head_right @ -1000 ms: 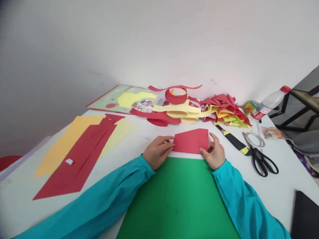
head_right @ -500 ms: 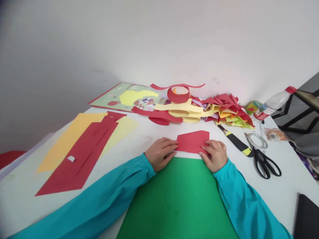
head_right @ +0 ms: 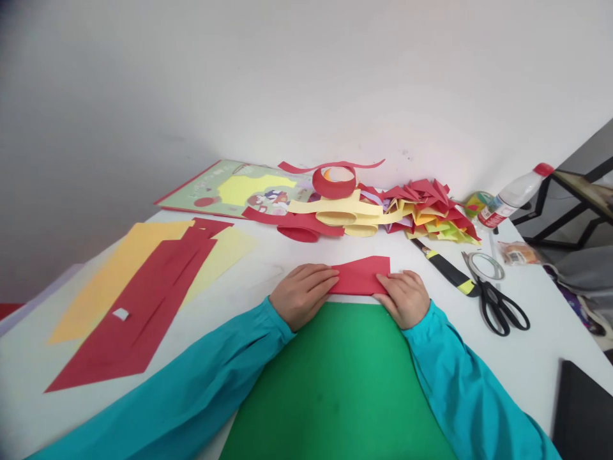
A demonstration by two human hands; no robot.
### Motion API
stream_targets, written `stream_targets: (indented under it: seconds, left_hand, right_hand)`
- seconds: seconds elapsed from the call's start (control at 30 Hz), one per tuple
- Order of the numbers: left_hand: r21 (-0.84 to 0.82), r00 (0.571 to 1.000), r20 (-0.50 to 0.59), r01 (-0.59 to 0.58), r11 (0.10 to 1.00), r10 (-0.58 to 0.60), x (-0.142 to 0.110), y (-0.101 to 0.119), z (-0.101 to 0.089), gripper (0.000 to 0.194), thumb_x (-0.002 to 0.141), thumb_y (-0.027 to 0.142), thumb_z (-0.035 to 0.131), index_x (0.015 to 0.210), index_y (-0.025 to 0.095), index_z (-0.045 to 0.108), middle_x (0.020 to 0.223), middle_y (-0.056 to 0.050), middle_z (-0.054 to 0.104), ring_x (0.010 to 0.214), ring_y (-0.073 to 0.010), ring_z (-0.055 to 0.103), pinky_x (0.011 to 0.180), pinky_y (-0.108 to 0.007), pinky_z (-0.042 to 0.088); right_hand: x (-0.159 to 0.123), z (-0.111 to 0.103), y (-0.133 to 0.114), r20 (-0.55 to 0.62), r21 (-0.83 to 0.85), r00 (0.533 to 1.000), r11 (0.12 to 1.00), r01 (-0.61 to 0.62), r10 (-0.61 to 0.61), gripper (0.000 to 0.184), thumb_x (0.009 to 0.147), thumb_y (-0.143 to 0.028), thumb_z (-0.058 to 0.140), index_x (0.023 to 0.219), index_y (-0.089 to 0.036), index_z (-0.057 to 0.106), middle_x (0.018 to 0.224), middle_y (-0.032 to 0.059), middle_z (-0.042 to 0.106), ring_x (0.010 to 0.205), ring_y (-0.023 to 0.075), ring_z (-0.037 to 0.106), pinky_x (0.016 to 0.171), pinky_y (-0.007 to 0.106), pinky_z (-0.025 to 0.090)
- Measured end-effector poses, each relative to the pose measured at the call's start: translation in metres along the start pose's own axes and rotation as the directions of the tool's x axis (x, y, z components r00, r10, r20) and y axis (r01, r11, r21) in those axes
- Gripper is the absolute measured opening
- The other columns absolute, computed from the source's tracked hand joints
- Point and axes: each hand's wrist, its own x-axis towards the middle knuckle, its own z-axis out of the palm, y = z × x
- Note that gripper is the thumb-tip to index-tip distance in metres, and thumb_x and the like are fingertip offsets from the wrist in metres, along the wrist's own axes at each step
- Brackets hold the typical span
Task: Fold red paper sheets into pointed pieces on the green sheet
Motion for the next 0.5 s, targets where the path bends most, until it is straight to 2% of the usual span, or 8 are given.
stream_targets:
  seconds: [0.13,0.2,0.27,0.33,0.4,0.5]
  left_hand:
    - [-0.097,0.993,-0.120,-0.003,0.995,-0.009,0.003,-0.002,-0.007,0.020,0.086,0.011,0.047,0.096,0.017,0.063,0.088,-0.006,0.070,0.082,-0.0186,0.061,0.074,-0.034,0.051]
    - [-0.208,0.989,-0.135,0.023,0.978,-0.052,0.003,-0.003,-0.010,0.019,0.085,0.011,0.048,0.099,0.016,0.061,0.087,-0.008,0.069,0.082,-0.0187,0.061,0.072,-0.033,0.052]
    - [-0.322,0.990,-0.115,0.042,0.946,-0.083,0.002,-0.005,-0.011,0.019,0.085,0.011,0.048,0.099,0.016,0.060,0.085,-0.009,0.068,0.081,-0.0183,0.061,0.072,-0.032,0.052]
    - [-0.417,0.991,-0.076,0.070,0.906,-0.111,0.002,-0.005,-0.012,0.018,0.086,0.012,0.047,0.097,0.016,0.061,0.084,-0.009,0.068,0.079,-0.0173,0.061,0.071,-0.031,0.052]
    - [-0.502,0.989,-0.013,0.123,0.856,-0.150,0.003,-0.003,-0.014,0.016,0.087,0.016,0.047,0.093,0.016,0.062,0.081,-0.008,0.067,0.075,-0.0161,0.061,0.069,-0.029,0.052]
    - [-0.614,0.957,0.165,0.288,0.735,-0.237,0.005,0.004,-0.020,0.019,0.088,0.025,0.047,0.086,0.016,0.064,0.073,-0.005,0.065,0.067,-0.0141,0.060,0.063,-0.025,0.051]
  right_hand:
    - [0.004,-0.007,-0.008,-0.070,0.171,0.997,0.985,0.025,-0.014,0.049,0.078,-0.056,0.058,0.110,-0.020,0.064,0.094,0.0091,0.071,0.088,0.0226,0.064,0.087,0.041,0.044]
    - [0.007,-0.010,-0.011,-0.155,0.331,0.987,0.943,0.013,0.041,0.034,0.078,-0.048,0.063,0.098,-0.022,0.069,0.088,0.0075,0.072,0.083,0.0218,0.065,0.081,0.039,0.048]
    - [0.008,-0.012,-0.014,-0.197,0.512,0.970,0.859,-0.021,0.141,0.020,0.079,-0.039,0.064,0.087,-0.023,0.071,0.081,0.0056,0.072,0.078,0.0205,0.066,0.076,0.037,0.050]
    - [0.008,-0.014,-0.017,-0.145,0.667,0.955,0.738,-0.099,0.260,0.019,0.078,-0.039,0.065,0.087,-0.024,0.072,0.082,0.0053,0.073,0.078,0.0204,0.066,0.075,0.036,0.052]
    - [0.007,-0.016,-0.021,-0.051,0.764,0.928,0.613,-0.201,0.368,0.027,0.072,-0.043,0.069,0.090,-0.023,0.072,0.086,0.0053,0.072,0.079,0.0205,0.067,0.075,0.036,0.053]
    - [0.005,-0.019,-0.028,0.068,0.838,0.859,0.439,-0.325,0.507,0.033,0.066,-0.045,0.074,0.088,-0.022,0.073,0.085,0.0047,0.073,0.076,0.0196,0.067,0.073,0.033,0.055]
